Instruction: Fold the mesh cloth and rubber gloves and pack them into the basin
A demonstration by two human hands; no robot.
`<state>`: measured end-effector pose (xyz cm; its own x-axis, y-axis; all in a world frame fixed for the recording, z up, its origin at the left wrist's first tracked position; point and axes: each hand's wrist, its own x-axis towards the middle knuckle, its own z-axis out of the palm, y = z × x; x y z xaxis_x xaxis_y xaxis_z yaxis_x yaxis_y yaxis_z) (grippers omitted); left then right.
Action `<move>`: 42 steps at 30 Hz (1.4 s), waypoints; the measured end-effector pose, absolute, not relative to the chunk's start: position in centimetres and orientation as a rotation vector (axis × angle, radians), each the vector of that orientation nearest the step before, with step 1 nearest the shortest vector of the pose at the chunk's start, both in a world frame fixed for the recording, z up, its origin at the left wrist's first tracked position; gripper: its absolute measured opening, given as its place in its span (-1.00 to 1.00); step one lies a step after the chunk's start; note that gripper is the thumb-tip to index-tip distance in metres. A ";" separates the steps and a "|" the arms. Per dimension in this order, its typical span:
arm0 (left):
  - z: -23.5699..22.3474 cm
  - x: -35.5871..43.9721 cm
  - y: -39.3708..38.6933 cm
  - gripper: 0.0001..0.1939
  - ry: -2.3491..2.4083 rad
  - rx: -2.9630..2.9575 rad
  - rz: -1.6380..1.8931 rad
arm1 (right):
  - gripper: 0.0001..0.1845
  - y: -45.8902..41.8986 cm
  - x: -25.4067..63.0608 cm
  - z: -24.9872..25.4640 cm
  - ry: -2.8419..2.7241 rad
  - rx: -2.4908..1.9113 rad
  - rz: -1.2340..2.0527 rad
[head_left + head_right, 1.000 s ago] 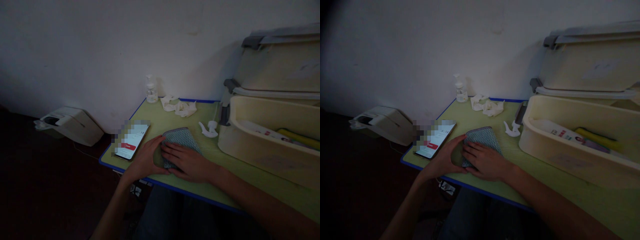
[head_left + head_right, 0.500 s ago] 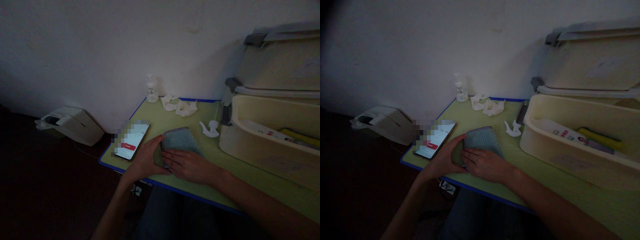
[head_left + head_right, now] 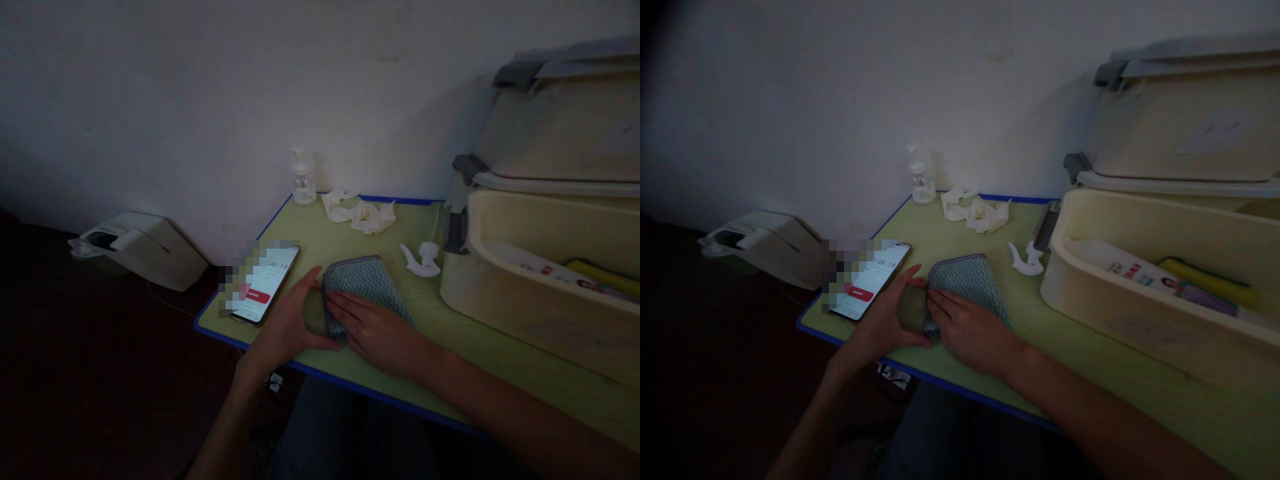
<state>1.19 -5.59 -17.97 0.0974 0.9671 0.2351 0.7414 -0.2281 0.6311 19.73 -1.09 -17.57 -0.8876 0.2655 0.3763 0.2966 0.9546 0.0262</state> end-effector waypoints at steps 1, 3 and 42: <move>-17.9 1.2 -5.6 0.17 1.678 2.033 0.880 | -0.58 -1.0 19.7 -17.7 -2.722 -0.395 -0.154; -17.9 1.2 -5.5 0.17 1.669 2.039 0.877 | -0.59 -0.9 19.7 -17.9 -2.703 -0.380 -0.190; -18.6 5.3 -4.2 -0.37 1.663 2.528 0.412 | -0.74 1.4 20.1 -17.9 -2.094 -0.796 0.966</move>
<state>5.26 -4.18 -18.61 0.3716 0.9116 0.1757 0.8881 -0.4042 0.2189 20.10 1.36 -17.93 -0.5755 0.7497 0.3267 0.2381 0.5358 -0.8101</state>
